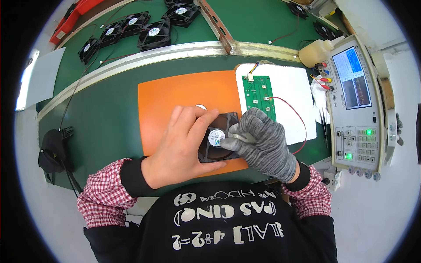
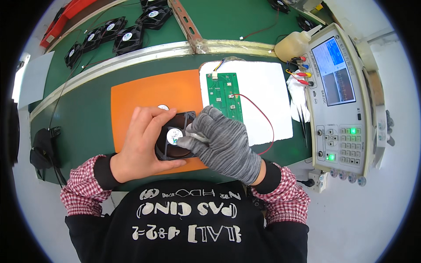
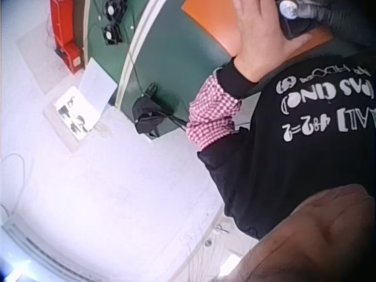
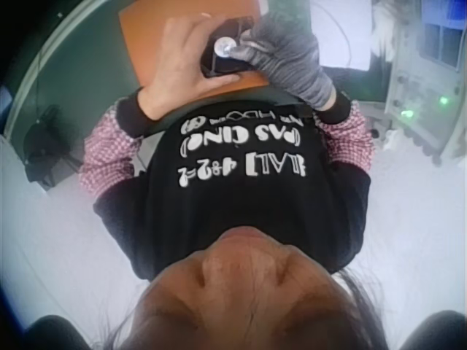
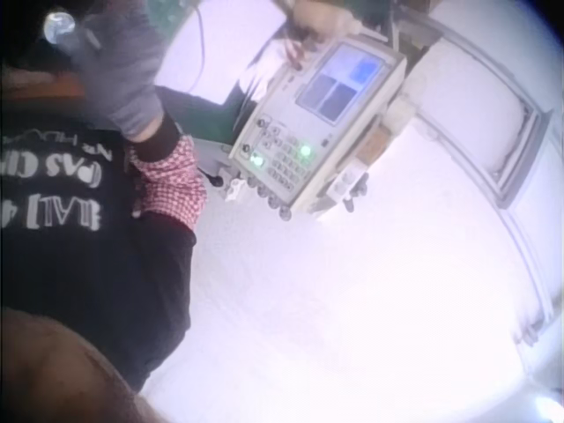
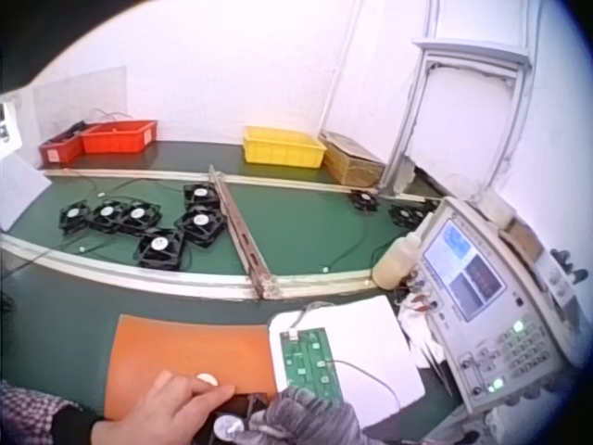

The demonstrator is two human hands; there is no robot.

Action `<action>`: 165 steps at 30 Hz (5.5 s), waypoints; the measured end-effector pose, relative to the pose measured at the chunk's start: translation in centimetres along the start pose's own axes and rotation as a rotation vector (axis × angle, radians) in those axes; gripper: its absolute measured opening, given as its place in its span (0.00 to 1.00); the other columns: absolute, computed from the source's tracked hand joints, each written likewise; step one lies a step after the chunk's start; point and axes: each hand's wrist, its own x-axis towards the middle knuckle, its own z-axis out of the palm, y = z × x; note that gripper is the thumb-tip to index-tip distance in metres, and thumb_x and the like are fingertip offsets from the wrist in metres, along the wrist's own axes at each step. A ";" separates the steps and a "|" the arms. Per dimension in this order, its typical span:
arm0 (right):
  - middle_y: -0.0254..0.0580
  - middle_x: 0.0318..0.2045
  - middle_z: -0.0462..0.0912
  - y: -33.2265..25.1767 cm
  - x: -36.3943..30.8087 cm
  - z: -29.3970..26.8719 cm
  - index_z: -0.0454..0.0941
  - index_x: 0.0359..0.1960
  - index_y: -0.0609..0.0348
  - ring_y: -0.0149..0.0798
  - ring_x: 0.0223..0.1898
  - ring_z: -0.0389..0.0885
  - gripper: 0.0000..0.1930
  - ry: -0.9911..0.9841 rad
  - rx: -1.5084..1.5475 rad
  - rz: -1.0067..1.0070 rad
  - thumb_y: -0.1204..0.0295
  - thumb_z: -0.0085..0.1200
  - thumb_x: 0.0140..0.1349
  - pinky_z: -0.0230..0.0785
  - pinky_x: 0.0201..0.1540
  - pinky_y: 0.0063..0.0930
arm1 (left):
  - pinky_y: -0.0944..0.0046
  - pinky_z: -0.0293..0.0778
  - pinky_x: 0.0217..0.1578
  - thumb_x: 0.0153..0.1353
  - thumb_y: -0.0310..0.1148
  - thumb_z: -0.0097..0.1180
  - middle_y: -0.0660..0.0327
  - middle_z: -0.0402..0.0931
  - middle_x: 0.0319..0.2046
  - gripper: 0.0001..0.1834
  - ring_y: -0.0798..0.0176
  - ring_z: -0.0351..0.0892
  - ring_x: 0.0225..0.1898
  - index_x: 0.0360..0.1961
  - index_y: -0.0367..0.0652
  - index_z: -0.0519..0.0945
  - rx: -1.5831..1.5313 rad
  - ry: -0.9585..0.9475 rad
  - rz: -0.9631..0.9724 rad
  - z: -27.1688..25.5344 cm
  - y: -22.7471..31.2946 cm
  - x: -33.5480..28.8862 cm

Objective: The person repeatedly picks up small black cooling fans from a green workbench and connects their wires to a green circuit board. After each connection, the person places the fan back on the table. The process is repeated for multiple fans throughout the clip.

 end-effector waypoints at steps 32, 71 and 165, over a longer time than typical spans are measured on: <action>0.35 0.26 0.77 -1.3 -3.1 -1.6 0.76 0.31 0.49 0.37 0.22 0.79 0.19 0.131 -0.052 -0.082 0.60 0.75 0.45 0.69 0.21 0.32 | 0.63 0.64 0.44 0.54 0.21 0.60 0.61 0.72 0.33 0.05 0.60 0.68 0.38 0.29 0.42 0.77 0.001 -0.007 -0.074 -2.1 1.0 2.3; 0.40 0.31 0.76 0.5 -0.7 -1.2 0.85 0.38 0.57 0.41 0.29 0.81 0.10 -0.096 -0.029 0.015 0.67 0.67 0.56 0.76 0.31 0.33 | 0.52 0.62 0.58 0.37 0.40 0.79 0.52 0.69 0.53 0.46 0.46 0.65 0.56 0.59 0.38 0.70 -0.219 -0.154 -0.176 -1.4 -0.5 -0.6; 0.44 0.31 0.81 7.5 1.5 -7.5 0.85 0.39 0.60 0.42 0.36 0.81 0.08 0.079 0.067 0.083 0.78 0.61 0.56 0.74 0.42 0.32 | 0.53 0.69 0.40 0.42 0.19 0.57 0.56 0.75 0.33 0.14 0.54 0.74 0.35 0.34 0.39 0.77 0.533 0.279 0.342 -6.4 -5.5 0.2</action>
